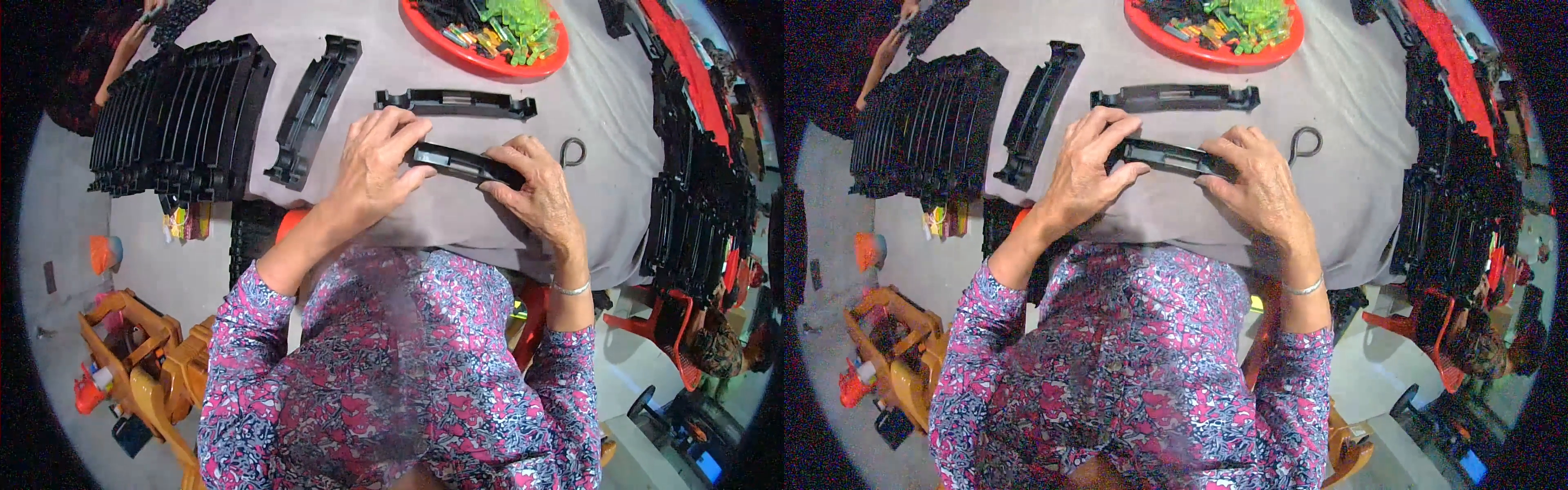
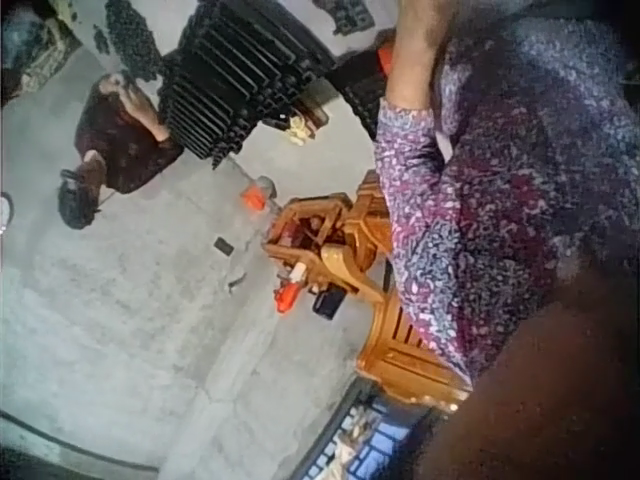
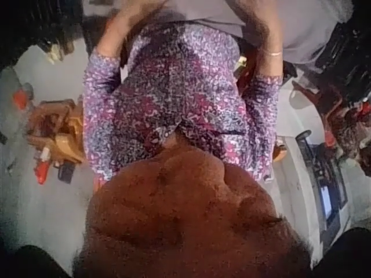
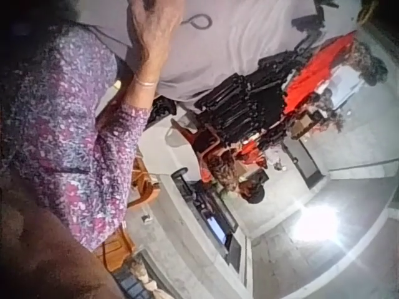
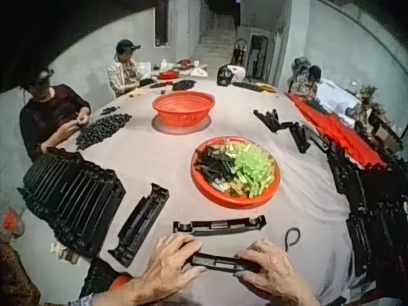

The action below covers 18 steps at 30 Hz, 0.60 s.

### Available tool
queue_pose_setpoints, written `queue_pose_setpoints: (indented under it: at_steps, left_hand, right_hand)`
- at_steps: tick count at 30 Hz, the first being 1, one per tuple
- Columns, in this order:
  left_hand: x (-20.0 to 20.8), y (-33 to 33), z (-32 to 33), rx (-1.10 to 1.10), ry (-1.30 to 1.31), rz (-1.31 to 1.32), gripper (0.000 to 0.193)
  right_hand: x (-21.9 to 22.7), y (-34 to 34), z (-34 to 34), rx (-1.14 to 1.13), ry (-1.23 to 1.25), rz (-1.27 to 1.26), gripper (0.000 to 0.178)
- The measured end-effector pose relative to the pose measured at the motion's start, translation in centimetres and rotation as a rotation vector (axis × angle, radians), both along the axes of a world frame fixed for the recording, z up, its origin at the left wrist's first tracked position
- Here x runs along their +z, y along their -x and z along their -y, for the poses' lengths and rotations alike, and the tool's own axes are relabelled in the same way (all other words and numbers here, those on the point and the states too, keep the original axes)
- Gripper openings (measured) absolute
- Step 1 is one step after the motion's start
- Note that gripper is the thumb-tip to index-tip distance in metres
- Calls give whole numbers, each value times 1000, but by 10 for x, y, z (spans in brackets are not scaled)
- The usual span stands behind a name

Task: The person assembles plastic casings by inserting small plastic components into slots, using a metal tool to secure them, fitting casing sections together, and stacking the completed units.

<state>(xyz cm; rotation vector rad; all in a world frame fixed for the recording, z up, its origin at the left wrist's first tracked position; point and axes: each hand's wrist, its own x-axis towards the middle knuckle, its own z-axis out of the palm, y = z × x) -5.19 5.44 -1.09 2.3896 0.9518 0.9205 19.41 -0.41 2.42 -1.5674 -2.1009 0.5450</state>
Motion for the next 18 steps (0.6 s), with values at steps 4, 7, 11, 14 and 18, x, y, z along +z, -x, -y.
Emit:
queue_pose_setpoints:
  at_steps: [4, 7, 11, 14, 18]
  left_hand:
    - [4, -1, -3, 26, -6, 0, 54]
    - [0, -3, -2, 49, -133, -17, 52]
    - [0, -8, 1, -24, -111, -42, 47]
    - [-5, -15, 3, -34, -100, -25, 43]
    - [-10, -23, 5, -28, -107, 4, 38]
  right_hand:
    - [2, 0, -6, 13, 35, -35, 38]
    - [10, -1, -11, -16, -25, -92, 32]
    - [13, -20, -37, -198, -83, -249, 19]
    - [14, -20, -79, -258, -148, -245, 18]
    - [-1, -27, -139, -219, -224, 0, 21]
